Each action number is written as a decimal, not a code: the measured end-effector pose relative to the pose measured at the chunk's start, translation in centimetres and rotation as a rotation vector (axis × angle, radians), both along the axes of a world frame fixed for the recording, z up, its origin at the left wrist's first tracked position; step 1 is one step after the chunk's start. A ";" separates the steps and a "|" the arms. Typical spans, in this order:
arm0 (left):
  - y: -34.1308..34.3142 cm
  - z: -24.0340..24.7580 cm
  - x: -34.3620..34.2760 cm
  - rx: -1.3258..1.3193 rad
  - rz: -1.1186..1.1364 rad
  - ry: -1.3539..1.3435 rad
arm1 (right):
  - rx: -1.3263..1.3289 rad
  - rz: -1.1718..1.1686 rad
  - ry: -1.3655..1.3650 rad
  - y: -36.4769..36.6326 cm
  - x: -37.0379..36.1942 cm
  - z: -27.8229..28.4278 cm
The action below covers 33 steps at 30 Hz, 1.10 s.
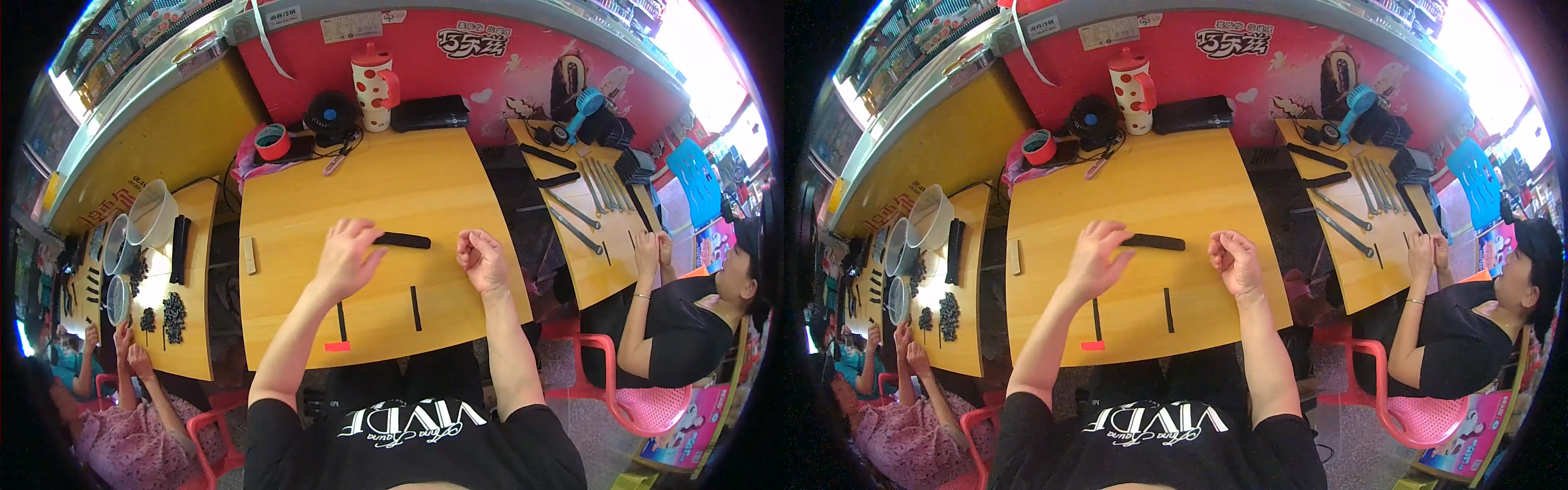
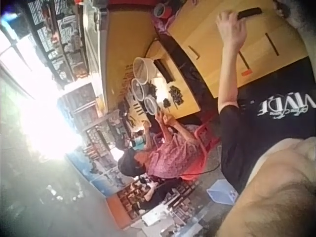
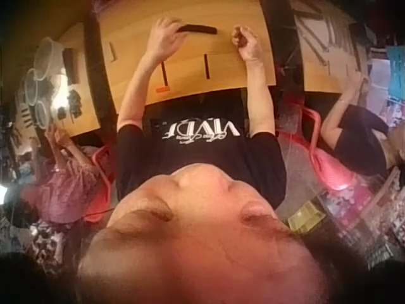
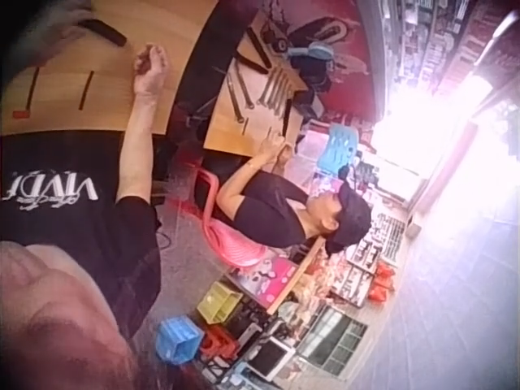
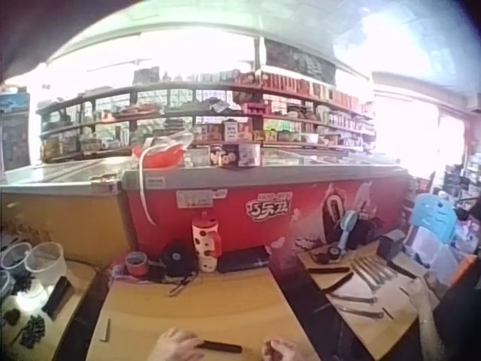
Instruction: Assembling plastic components onto rubber watch straps by hand at a workshop desk.
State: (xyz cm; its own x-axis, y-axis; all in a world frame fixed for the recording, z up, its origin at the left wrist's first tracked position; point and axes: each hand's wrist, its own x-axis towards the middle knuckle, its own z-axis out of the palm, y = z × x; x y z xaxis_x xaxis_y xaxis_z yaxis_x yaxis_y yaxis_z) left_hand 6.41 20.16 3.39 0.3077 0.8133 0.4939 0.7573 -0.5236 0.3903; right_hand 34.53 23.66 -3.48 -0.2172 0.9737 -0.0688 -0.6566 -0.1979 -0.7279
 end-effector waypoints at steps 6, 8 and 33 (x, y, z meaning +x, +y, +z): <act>4.2 -3.9 1.8 -0.096 0.015 0.334 | 0.011 0.030 -0.045 -0.1 -1.0 -0.4; 3.8 -3.9 1.5 -0.143 -0.002 0.406 | 0.016 0.046 -0.052 -0.1 -1.3 -0.4; -13.2 -1.4 7.1 -1.097 -0.127 -1.370 | 0.498 -0.203 -0.613 -12.7 -4.0 5.6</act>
